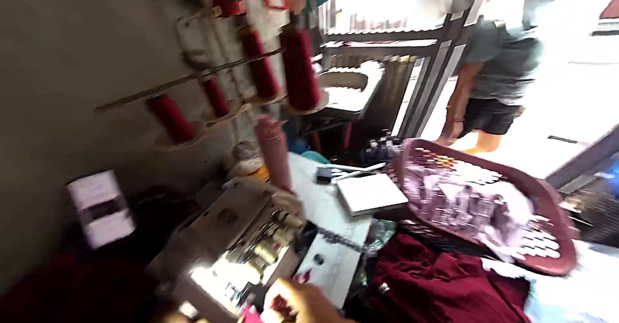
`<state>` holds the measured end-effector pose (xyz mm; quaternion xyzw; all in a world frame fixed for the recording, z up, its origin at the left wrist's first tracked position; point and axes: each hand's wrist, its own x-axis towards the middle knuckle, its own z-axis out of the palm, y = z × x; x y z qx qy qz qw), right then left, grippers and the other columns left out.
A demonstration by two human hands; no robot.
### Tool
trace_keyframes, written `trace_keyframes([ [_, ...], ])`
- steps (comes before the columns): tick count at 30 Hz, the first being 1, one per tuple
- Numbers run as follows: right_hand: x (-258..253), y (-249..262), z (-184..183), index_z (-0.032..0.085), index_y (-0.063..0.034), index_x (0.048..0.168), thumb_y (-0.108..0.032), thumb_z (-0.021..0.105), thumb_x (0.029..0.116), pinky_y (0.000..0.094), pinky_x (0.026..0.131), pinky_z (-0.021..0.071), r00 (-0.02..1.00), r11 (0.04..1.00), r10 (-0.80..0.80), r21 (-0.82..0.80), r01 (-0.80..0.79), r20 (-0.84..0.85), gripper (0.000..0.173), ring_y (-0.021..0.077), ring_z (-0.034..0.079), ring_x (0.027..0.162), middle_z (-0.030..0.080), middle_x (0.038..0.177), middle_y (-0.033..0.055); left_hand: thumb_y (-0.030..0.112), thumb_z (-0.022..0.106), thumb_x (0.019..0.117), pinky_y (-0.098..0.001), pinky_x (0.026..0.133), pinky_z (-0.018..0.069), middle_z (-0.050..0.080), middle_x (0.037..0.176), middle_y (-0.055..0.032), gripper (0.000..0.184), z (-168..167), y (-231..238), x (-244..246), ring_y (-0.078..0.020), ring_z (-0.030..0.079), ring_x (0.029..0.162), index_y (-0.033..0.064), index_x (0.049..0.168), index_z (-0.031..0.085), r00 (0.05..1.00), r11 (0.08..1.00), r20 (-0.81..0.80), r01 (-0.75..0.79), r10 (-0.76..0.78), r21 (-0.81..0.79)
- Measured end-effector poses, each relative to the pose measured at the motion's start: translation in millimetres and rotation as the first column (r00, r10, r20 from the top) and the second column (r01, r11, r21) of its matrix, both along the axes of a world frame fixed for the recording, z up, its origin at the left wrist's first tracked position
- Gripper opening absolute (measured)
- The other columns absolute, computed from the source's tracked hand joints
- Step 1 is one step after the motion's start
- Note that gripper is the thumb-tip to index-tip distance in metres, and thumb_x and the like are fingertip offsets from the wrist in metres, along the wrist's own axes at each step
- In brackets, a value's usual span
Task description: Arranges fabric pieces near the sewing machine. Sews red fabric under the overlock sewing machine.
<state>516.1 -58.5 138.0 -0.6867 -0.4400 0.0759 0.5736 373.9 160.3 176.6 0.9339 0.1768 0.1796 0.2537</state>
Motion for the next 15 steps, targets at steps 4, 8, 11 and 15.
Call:
trace_keyframes([
  [4,5,-10,5,0.067,-0.0057,0.1,-0.017,0.071,0.092,0.0225,0.064,0.0549,0.994,0.992,0.095,0.079,-0.1,0.061,0.014,0.0073,0.065,0.073,0.071,0.088,0.0055,0.036,0.074,0.0807,-0.0589,0.096,0.0508,0.072,0.107,-0.0252,0.048,10,-24,21,-0.0413,0.067,0.109,-0.0059,0.103,0.073,0.983,0.967,0.078,-0.179,0.167,0.182],
  [8,0,-2,4,0.067,-0.0092,0.104,-0.022,0.068,0.0945,0.017,0.067,0.0543,0.974,0.979,0.168,0.088,-0.183,0.15,0.016,0.0025,0.066,0.076,0.073,0.09,0.0007,0.037,0.075,0.073,-0.0686,0.077,0.0479,0.071,0.1,-0.0215,0.035,9,-32,10,-0.0494,0.064,0.1,0.0024,0.081,0.074,0.948,0.878,0.095,-0.317,0.304,0.359],
  [11,-1,11,1,0.072,-0.0114,0.1,-0.025,0.066,0.0929,0.0246,0.059,0.0552,0.937,0.987,0.127,0.056,-0.154,0.325,0.016,0.0077,0.069,0.072,0.074,0.086,0.0008,0.033,0.068,0.0772,-0.0627,0.076,0.0488,0.072,0.102,-0.0136,0.026,22,-67,-7,-0.0411,0.067,0.098,0.0068,0.075,0.071,0.956,0.843,0.092,-0.289,0.278,0.455],
  [15,-3,32,-1,0.073,-0.0124,0.083,-0.023,0.065,0.086,0.0305,0.049,0.0516,0.863,0.988,0.089,0.068,-0.141,0.497,0.014,0.0125,0.067,0.063,0.068,0.074,0.0021,0.032,0.058,0.0939,-0.046,0.088,0.0471,0.075,0.106,-0.0058,0.03,5,-95,-14,-0.0255,0.068,0.105,0.0092,0.083,0.073,0.966,0.887,0.128,-0.259,0.226,0.382],
])
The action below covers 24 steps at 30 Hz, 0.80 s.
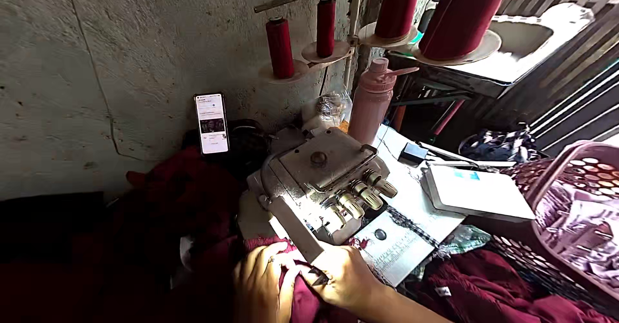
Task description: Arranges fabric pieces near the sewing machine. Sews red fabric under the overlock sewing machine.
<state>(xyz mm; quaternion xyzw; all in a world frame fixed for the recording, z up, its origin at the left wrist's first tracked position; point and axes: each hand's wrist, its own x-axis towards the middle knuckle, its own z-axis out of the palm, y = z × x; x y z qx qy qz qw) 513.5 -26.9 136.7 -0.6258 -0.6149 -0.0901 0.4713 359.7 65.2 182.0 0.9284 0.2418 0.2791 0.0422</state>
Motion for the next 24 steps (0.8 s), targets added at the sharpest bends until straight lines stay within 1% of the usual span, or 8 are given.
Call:
trace_keyframes([
  [2,5,6,1,0.072,-0.0134,0.077,-0.023,0.064,0.0877,0.0292,0.05,0.0505,0.998,0.998,0.035,0.042,-0.038,0.056,0.016,0.0129,0.066,0.062,0.068,0.07,0.0016,0.032,0.055,0.0955,-0.0453,0.089,0.0464,0.076,0.104,-0.0063,0.031,-5,-1,0,-0.0253,0.068,0.104,0.0072,0.089,0.073,1.0,0.999,0.013,-0.012,0.013,-0.03],
  [6,21,2,2,0.072,-0.014,0.083,-0.024,0.06,0.0904,0.0295,0.05,0.0486,0.973,0.989,0.127,0.045,-0.138,0.192,0.018,0.0154,0.063,0.061,0.064,0.07,0.0027,0.035,0.051,0.0981,-0.0509,0.087,0.0509,0.074,0.114,-0.014,0.042,-1,-8,4,-0.0347,0.069,0.106,0.0021,0.111,0.074,0.993,0.997,-0.095,-0.072,0.071,-0.008],
  [8,26,0,0,0.073,-0.0157,0.088,-0.024,0.059,0.0904,0.029,0.049,0.0466,0.959,0.989,0.128,0.044,-0.144,0.252,0.017,0.0156,0.06,0.059,0.062,0.07,0.0023,0.037,0.049,0.0991,-0.0518,0.085,0.0522,0.072,0.118,-0.0155,0.046,-3,-13,6,-0.038,0.067,0.108,0.0026,0.113,0.075,0.986,0.995,-0.14,-0.091,0.095,0.033],
  [12,33,-2,2,0.075,-0.0169,0.095,-0.023,0.059,0.0892,0.0296,0.049,0.0441,0.93,0.985,0.149,0.036,-0.17,0.336,0.019,0.0168,0.059,0.057,0.062,0.07,0.0026,0.036,0.052,0.097,-0.0565,0.09,0.0505,0.069,0.127,-0.0195,0.048,0,-21,5,-0.0436,0.064,0.116,-0.001,0.118,0.073,0.966,0.995,-0.238,-0.098,0.102,0.03],
  [16,47,-4,11,0.067,-0.0148,0.087,-0.021,0.056,0.0891,0.0313,0.048,0.0442,0.882,0.964,0.257,-0.045,-0.261,0.395,0.013,0.0186,0.059,0.058,0.058,0.07,0.0033,0.037,0.05,0.0972,-0.0594,0.091,0.0492,0.067,0.129,-0.0229,0.05,0,-22,5,-0.0478,0.062,0.116,-0.0007,0.121,0.072,0.958,0.993,-0.261,-0.116,0.115,0.013],
  [20,61,-3,12,0.064,-0.0123,0.08,-0.024,0.058,0.0814,0.0338,0.043,0.0429,0.897,0.962,0.273,-0.087,-0.259,0.347,0.013,0.0201,0.059,0.055,0.057,0.068,0.0051,0.038,0.052,0.096,-0.0608,0.09,0.0488,0.064,0.13,-0.0271,0.05,2,-21,7,-0.0517,0.06,0.117,0.0011,0.124,0.072,0.958,0.991,-0.257,-0.134,0.125,-0.018],
  [22,59,-4,9,0.065,-0.0121,0.082,-0.024,0.059,0.0822,0.0329,0.046,0.0463,0.93,0.968,0.249,-0.073,-0.238,0.27,0.013,0.0185,0.062,0.059,0.06,0.07,0.0045,0.041,0.051,0.0961,-0.0604,0.091,0.0476,0.064,0.131,-0.0258,0.05,-1,-19,6,-0.0502,0.059,0.119,0.0033,0.122,0.073,0.965,0.991,-0.231,-0.132,0.122,-0.028],
  [24,52,-10,7,0.067,-0.0101,0.088,-0.02,0.06,0.0865,0.0283,0.051,0.0504,0.98,0.983,0.182,-0.033,-0.18,0.08,0.013,0.0142,0.065,0.063,0.065,0.074,0.0043,0.041,0.052,0.0963,-0.0642,0.097,0.0433,0.061,0.134,-0.0287,0.054,-3,-23,-5,-0.0513,0.056,0.124,-0.0007,0.126,0.069,0.978,0.989,-0.178,-0.125,0.109,-0.081],
])
